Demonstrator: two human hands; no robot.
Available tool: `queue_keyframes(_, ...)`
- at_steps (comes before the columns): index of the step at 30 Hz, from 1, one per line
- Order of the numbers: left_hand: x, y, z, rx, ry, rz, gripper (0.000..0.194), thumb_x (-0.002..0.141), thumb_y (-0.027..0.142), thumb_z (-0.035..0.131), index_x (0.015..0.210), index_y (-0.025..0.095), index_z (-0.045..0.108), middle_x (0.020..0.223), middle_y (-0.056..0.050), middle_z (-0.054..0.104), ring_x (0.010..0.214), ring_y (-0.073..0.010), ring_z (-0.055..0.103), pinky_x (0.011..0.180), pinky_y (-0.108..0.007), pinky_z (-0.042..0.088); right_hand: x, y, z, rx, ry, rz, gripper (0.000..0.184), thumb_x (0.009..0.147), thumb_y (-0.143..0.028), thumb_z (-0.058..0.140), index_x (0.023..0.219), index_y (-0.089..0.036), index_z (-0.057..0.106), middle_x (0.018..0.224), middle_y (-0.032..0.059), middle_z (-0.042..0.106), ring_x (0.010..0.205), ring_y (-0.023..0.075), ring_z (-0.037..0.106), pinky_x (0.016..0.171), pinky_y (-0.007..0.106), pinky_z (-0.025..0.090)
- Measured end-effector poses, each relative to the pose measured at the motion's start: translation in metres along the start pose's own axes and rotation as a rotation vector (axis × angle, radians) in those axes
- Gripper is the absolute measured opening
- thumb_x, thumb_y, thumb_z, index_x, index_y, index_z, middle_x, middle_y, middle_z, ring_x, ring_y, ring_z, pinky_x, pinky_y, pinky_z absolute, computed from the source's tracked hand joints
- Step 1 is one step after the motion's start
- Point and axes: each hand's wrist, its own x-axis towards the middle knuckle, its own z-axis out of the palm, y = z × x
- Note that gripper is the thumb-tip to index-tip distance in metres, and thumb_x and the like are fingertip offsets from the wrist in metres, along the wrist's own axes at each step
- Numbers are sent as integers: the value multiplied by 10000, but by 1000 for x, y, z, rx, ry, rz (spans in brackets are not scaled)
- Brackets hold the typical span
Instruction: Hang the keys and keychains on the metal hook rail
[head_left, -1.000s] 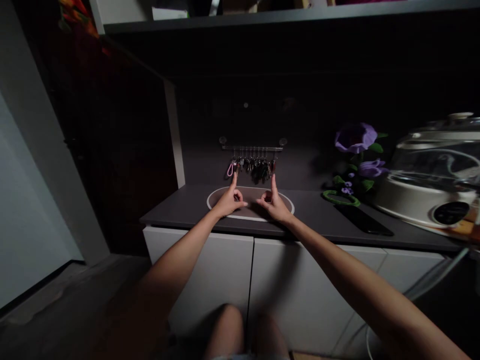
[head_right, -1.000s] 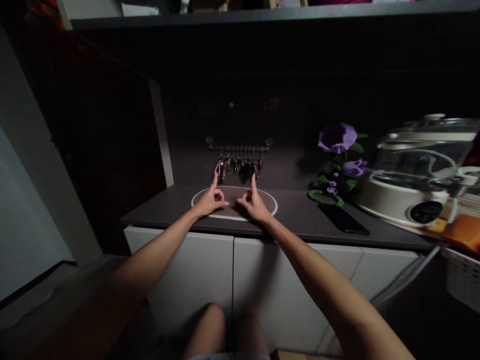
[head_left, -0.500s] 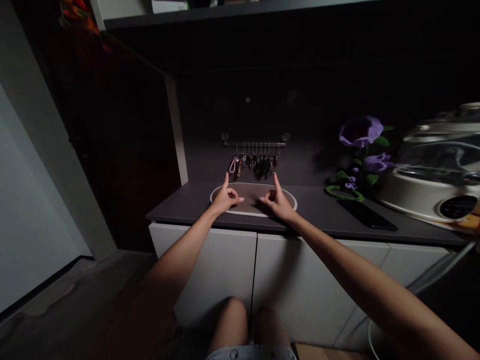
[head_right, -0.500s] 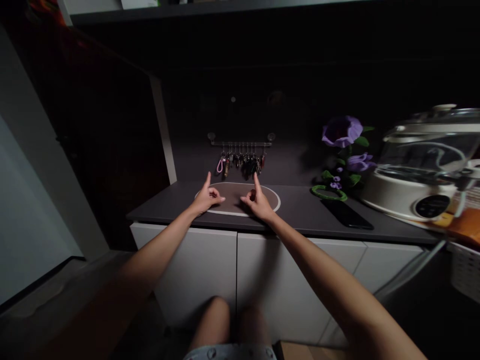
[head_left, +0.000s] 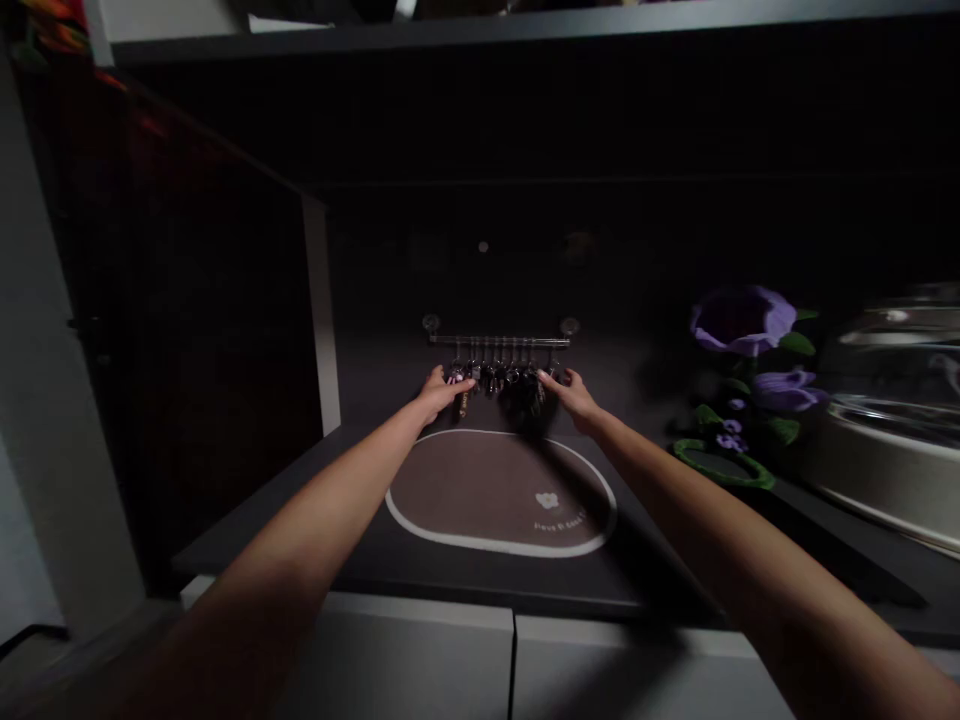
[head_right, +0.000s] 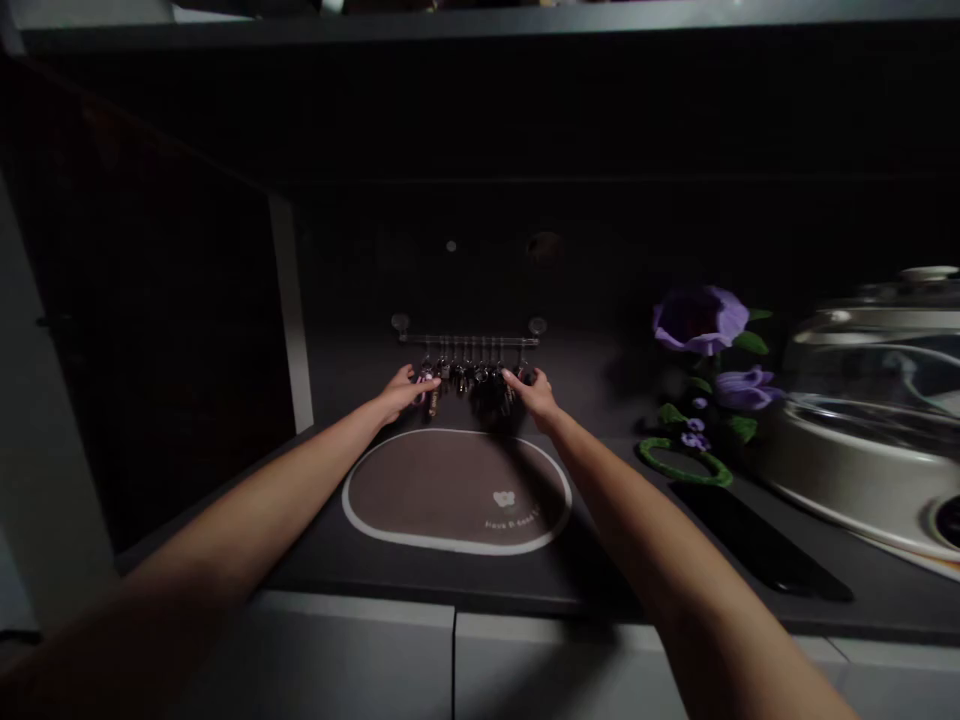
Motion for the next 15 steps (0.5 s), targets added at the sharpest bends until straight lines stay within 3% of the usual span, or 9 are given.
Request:
queue_keyframes(4, 12, 1, 24, -277, -24, -135, 518, 514, 301, 796, 927, 160, 519, 792, -49, 624, 700, -148, 594, 612, -240, 448, 10, 9, 19, 140, 10, 28, 788, 552, -539, 701, 1192, -190, 401, 1108, 84, 560, 962, 183, 555, 802, 267, 463)
queue_keyframes(7, 15, 0, 39, -484, -154, -169, 375, 551, 328, 772, 775, 161, 522, 595, 10, 552, 530, -104, 536, 510, -222, 432, 6, 13, 31, 194, 0, 11, 688, 564, -547, 685, 1104, -193, 447, 1020, 57, 582, 851, 155, 563, 702, 238, 470)
queue_keyframes(9, 17, 0, 47, -604, -222, -179, 346, 570, 332, 758, 738, 166, 506, 561, 29, 522, 485, -90, 513, 469, -212, 421, 3, 14, 38, 225, -44, -5, 613, 584, -562, 658, 1042, -196, 479, 927, 35, 598, 760, 140, 561, 634, 236, 460)
queue_keyframes(11, 18, -1, 54, -692, -213, -186, 355, 580, 324, 752, 749, 177, 477, 559, 49, 508, 455, -80, 499, 436, -200, 406, 4, 16, 45, 245, -75, -25, 535, 617, -578, 617, 978, -197, 513, 850, 19, 606, 707, 134, 556, 606, 237, 447)
queue_keyframes(15, 17, 1, 63, -809, -190, -212, 358, 642, 384, 701, 774, 195, 426, 524, 77, 482, 397, -78, 481, 425, -201, 397, 13, 24, 59, 223, -25, -42, 471, 691, -610, 511, 921, -201, 547, 836, 25, 622, 776, 161, 577, 662, 249, 445)
